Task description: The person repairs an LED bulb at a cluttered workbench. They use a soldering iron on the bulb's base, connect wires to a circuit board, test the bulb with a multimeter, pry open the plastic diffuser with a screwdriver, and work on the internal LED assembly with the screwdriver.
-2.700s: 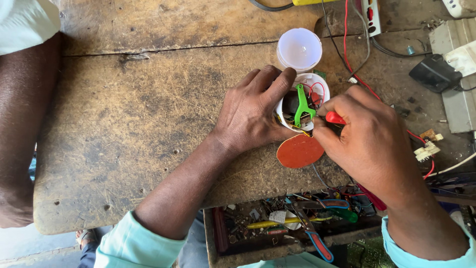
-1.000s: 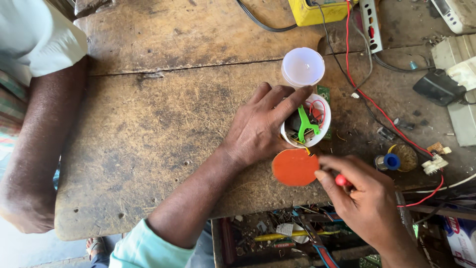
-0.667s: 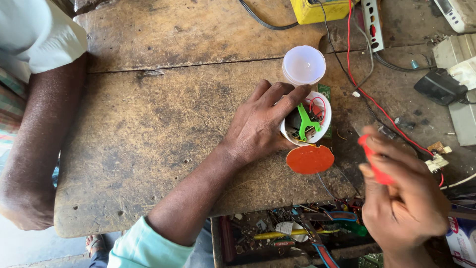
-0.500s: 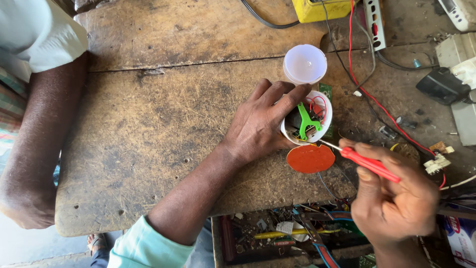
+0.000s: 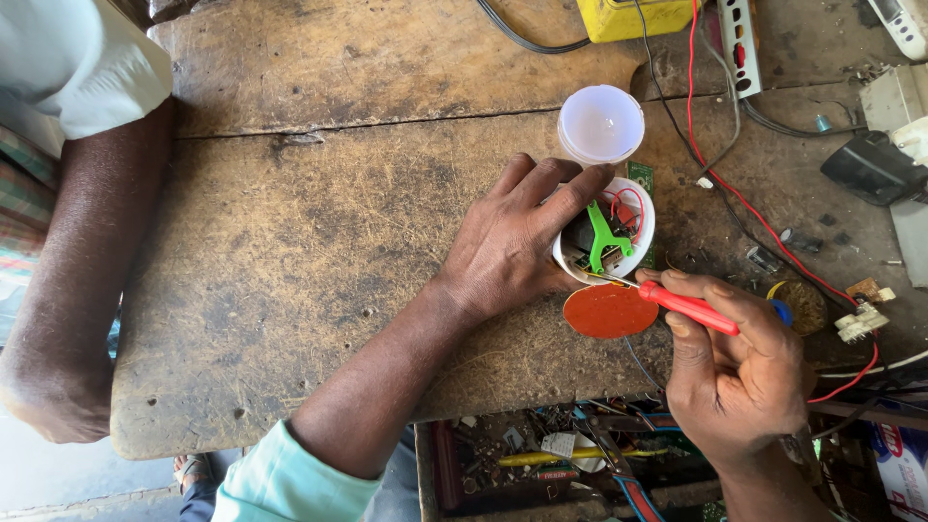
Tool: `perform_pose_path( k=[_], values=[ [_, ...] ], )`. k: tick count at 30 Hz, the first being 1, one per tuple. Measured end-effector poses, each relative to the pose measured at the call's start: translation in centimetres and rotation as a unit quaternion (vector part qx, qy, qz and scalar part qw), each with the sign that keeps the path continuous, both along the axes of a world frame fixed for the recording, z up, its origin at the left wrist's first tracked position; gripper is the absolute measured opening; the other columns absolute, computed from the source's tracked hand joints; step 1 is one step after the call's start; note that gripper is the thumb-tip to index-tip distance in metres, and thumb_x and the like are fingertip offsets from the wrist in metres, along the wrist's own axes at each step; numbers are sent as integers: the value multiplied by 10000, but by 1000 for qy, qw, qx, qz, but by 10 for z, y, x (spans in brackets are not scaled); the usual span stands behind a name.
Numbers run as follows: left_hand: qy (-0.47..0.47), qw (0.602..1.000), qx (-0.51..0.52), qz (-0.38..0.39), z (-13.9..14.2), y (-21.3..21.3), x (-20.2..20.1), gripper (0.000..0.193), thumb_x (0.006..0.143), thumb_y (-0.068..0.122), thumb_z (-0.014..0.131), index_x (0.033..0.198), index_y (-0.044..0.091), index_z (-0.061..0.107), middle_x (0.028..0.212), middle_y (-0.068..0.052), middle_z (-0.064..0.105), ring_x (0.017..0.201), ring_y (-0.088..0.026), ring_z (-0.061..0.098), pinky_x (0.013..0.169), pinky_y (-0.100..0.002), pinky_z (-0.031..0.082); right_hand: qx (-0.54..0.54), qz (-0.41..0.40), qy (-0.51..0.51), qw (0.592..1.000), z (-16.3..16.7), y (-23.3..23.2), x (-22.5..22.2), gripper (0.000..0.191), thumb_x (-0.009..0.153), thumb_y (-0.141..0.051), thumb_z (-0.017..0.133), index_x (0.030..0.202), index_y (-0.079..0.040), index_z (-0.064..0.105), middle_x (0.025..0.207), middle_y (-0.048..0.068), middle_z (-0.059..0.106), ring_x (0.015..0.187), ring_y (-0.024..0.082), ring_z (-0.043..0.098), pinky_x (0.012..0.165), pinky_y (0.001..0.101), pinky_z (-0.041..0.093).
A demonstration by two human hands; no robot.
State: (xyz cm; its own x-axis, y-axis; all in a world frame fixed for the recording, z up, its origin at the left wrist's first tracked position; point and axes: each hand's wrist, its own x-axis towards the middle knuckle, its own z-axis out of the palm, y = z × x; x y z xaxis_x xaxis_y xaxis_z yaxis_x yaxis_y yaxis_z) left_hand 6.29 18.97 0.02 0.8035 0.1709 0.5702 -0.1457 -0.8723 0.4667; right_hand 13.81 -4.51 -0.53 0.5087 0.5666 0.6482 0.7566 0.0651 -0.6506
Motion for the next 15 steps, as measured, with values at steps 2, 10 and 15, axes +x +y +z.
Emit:
perform_pose_path(
  k=[2, 10, 15],
  values=[
    [1, 1000, 4, 3, 0, 0, 1, 968, 687, 451, 918, 1485, 175, 446, 1278, -88, 600, 1099, -343, 583, 910, -467, 559, -2, -6, -4, 1000, -1, 0, 0, 346, 1073, 121, 581, 1389, 70, 448, 1238, 297, 655, 1136, 336, 721, 982, 404, 644],
    [3, 1000, 3, 4, 1, 0, 0, 950, 690, 451, 914, 1475, 176, 455, 1277, -83, 597, 1095, -336, 585, 918, -471, 563, 26, 0, 4, 1000, 3, 6, -1, 327, 1055, 90, 583, 1343, 71, 429, 1266, 279, 639, 1169, 344, 711, 982, 411, 643],
    [2, 1000, 6, -5, 1, -1, -1, 940, 696, 459, 914, 1469, 177, 461, 1271, -93, 596, 1082, -347, 575, 910, -473, 558, 4, -5, -144, 990, 9, 11, 0, 389, 1033, 111, 641, 1378, 23, 485, 1284, 265, 641, 1150, 377, 726, 900, 438, 622]
  ],
)
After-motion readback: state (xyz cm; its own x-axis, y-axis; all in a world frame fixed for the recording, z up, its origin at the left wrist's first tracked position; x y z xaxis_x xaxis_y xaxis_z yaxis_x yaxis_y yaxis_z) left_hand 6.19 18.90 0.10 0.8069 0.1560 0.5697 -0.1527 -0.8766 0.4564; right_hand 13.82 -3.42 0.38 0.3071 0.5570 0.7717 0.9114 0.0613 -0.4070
